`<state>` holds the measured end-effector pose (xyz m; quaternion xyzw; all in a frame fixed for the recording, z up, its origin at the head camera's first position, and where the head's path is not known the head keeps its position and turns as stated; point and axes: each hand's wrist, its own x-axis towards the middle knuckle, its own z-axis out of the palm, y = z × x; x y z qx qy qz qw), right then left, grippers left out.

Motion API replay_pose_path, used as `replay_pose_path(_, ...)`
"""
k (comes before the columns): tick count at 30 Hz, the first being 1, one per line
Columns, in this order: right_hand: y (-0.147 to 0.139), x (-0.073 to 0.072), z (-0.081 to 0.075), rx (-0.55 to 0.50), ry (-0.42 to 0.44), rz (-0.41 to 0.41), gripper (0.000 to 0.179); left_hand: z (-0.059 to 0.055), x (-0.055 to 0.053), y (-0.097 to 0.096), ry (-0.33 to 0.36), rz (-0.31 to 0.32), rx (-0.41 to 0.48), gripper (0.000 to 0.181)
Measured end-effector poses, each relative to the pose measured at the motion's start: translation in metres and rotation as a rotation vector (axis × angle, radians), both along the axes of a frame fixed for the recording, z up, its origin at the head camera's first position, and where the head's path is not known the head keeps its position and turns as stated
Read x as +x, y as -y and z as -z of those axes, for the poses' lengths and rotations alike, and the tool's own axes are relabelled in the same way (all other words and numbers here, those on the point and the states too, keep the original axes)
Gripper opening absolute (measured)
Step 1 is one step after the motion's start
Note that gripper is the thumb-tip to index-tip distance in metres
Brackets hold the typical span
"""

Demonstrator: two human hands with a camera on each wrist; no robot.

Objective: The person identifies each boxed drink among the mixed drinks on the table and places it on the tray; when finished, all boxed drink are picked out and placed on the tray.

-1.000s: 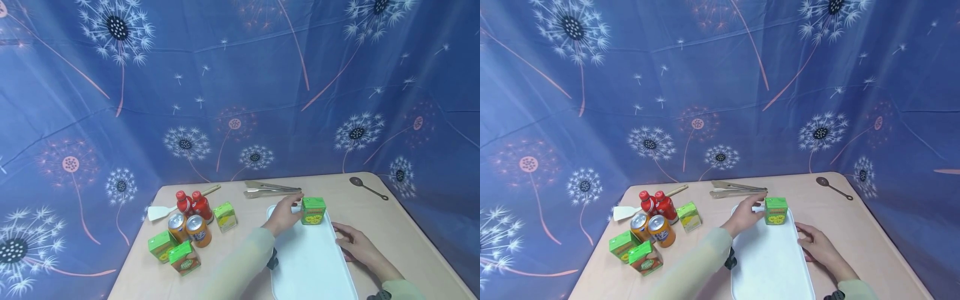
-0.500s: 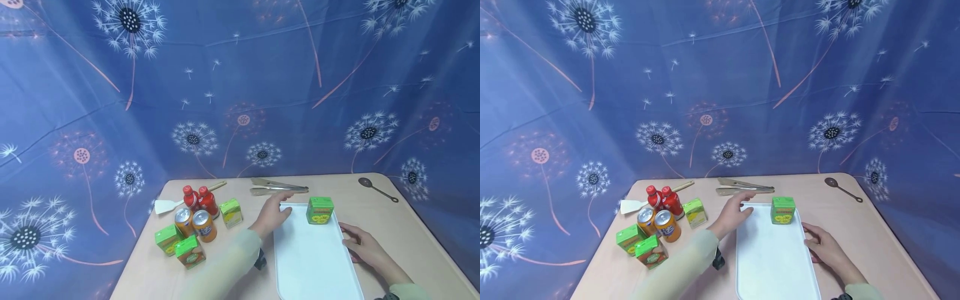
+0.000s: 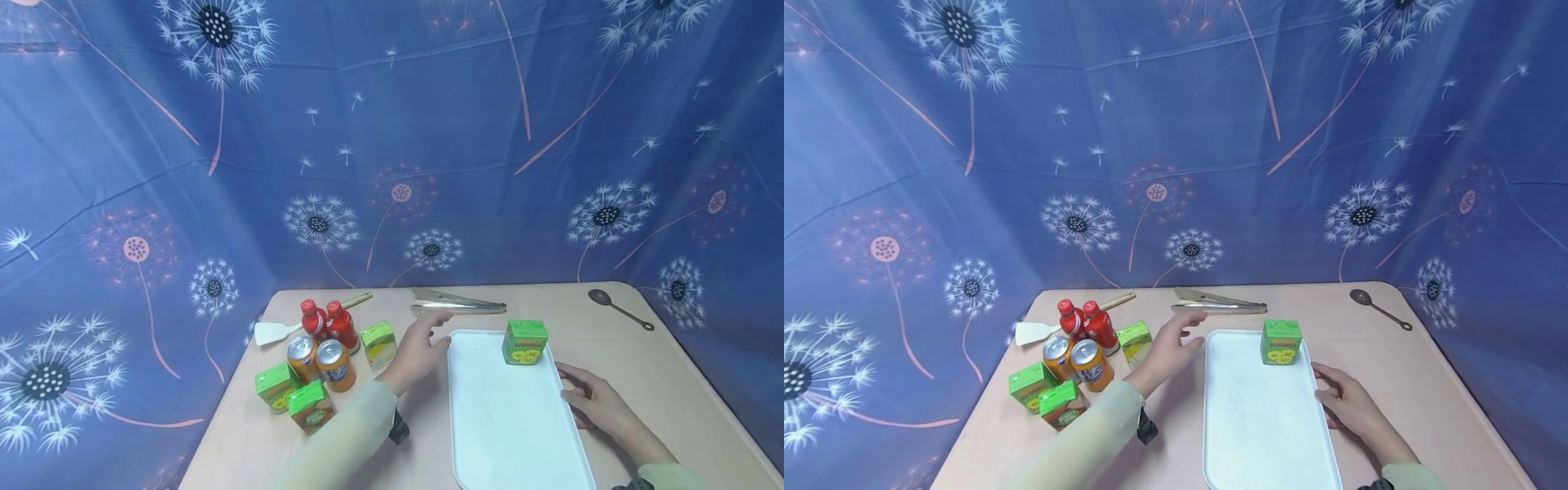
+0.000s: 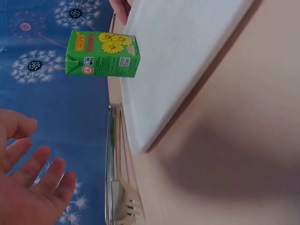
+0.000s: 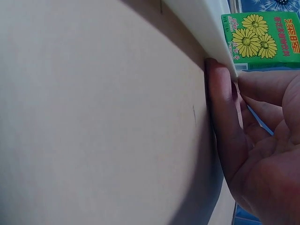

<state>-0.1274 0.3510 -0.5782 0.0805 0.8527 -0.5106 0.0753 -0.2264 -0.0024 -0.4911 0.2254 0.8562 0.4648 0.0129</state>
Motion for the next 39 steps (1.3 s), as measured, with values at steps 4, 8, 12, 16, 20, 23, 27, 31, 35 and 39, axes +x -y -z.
replay_pose_path(4, 0.001, -0.001, -0.001, -0.009, -0.006, -0.004, 0.066, -0.003, 0.001, 0.016, 0.014, -0.020, 0.018, 0.047)
replay_pose_path(8, 0.002, -0.003, 0.000, -0.018, -0.005, -0.002, 0.066, -0.006, 0.000, 0.033, 0.010, -0.026, 0.028, 0.046)
replay_pose_path(12, 0.001, -0.003, 0.001, 0.004, -0.015, -0.010, 0.066, -0.008, 0.000, 0.051, -0.005, -0.024, 0.037, 0.045)
replay_pose_path(16, 0.000, -0.003, 0.002, 0.060, -0.017, -0.014, 0.067, -0.011, 0.004, 0.069, -0.031, -0.013, 0.049, 0.042)
replay_pose_path(20, -0.001, -0.003, 0.001, 0.043, 0.006, -0.007, 0.068, -0.015, 0.009, 0.086, -0.045, -0.019, 0.054, 0.040)
replay_pose_path(23, -0.002, -0.004, 0.000, 0.044, 0.010, -0.008, 0.069, -0.017, 0.010, 0.097, -0.055, -0.037, 0.054, 0.039)
replay_pose_path(27, -0.002, -0.004, -0.001, 0.038, 0.006, -0.013, 0.068, -0.020, 0.012, 0.111, -0.070, -0.052, 0.081, 0.037)
replay_pose_path(31, -0.001, -0.003, -0.001, 0.018, 0.001, -0.014, 0.068, -0.024, 0.016, 0.126, -0.058, -0.072, 0.109, 0.036)
replay_pose_path(35, -0.001, -0.002, -0.001, 0.029, -0.007, -0.013, 0.067, -0.025, 0.019, 0.145, -0.051, -0.122, 0.082, 0.036)
replay_pose_path(39, -0.001, -0.001, 0.000, 0.018, -0.003, -0.011, 0.068, -0.023, 0.023, 0.164, -0.036, -0.187, 0.057, 0.036)
